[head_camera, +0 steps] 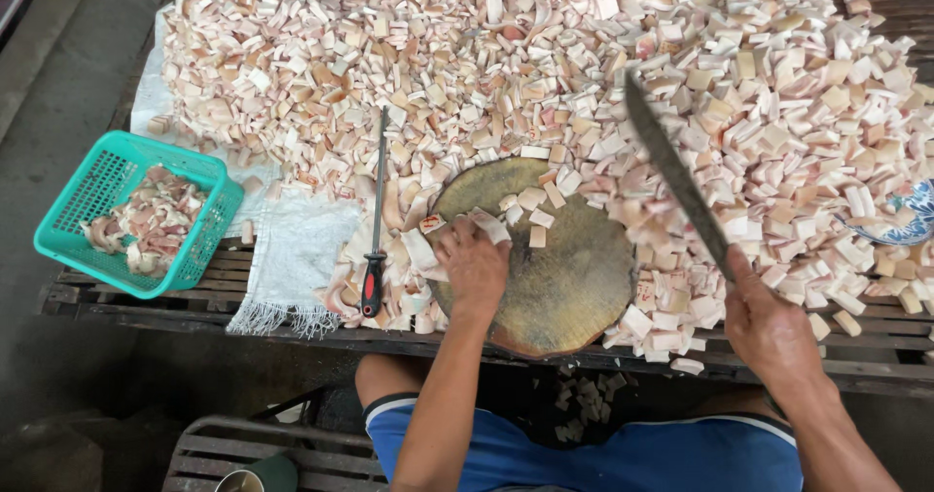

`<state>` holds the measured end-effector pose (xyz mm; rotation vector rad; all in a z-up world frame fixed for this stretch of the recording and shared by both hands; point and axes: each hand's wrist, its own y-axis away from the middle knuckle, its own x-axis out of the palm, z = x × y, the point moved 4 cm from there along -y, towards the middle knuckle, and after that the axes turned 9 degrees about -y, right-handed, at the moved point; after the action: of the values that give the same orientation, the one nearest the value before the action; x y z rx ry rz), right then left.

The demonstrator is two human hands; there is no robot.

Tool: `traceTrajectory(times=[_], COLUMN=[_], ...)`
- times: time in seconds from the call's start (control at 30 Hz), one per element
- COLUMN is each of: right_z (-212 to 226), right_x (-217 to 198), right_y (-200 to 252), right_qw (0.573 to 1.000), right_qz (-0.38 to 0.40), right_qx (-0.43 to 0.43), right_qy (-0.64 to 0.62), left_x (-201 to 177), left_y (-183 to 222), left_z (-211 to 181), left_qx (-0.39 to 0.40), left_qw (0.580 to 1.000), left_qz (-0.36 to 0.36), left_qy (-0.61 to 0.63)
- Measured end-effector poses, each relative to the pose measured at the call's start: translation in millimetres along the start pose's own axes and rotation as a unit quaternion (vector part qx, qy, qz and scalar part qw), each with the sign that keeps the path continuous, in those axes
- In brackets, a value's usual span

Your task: The person chops pieces of pork skin on a wooden board using a cleaver and occasionally sharpens the cleaver with a rod.

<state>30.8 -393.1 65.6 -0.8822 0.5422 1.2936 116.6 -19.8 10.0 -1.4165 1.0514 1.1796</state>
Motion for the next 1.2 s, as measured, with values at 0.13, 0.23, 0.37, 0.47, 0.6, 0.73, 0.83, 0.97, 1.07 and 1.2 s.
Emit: traceTrajectory(times=[0.13,0.23,0.37,0.47,0.6,0.73,0.83,0.97,1.07,1.2], right_z=[2.0,4.6,9.0,14.5,22.2,28.1,27.9,35.5,52.3,71.8], right_x=[-14.5,-17.8,-5.5,10.5,31.9,45.7,56.3,65.9,57.9,29.8], right_y=[7.9,27.4,61.6,86.0,121.4,151.7,165.4,170.2,161.3,157.7], right_qw=[0.991,0.967,0.925,0.898,0.874,0.872,0.875,0.914,0.949,0.982], right_qz=[-0.051,-0.077,-0.068,-0.048,-0.019,0.028,0.081,0.137,0.103,-0.030], right_qx=[0.105,0.141,0.148,0.167,0.253,0.273,0.280,0.270,0.180,0.039], right_qy=[-0.071,-0.197,-0.343,-0.405,-0.415,-0.406,-0.386,-0.269,-0.238,-0.182], left_x=[4.1,-1.3,-24.6,-49.1,-59.9,-16.5,20.3,38.9,39.3,41.0], left_y=[4.4,11.8,14.8,13.5,30.6,74.9,105.7,115.9,120.7,125.6], left_z=[-16.1,-13.5,5.9,8.9,-3.0,-12.1,0.4,14.7,14.5,10.5], left_qx=[0.045,0.060,-0.064,-0.062,0.046,0.044,-0.001,0.008,0.024,0.007], left_qw=[0.988,0.973,0.880,0.773,0.779,0.716,0.742,0.812,0.816,0.784], left_qz=[-0.142,-0.182,-0.139,-0.018,0.181,0.360,0.405,0.363,0.347,0.327], left_qy=[0.038,0.130,0.449,0.632,0.599,0.596,0.535,0.457,0.462,0.528])
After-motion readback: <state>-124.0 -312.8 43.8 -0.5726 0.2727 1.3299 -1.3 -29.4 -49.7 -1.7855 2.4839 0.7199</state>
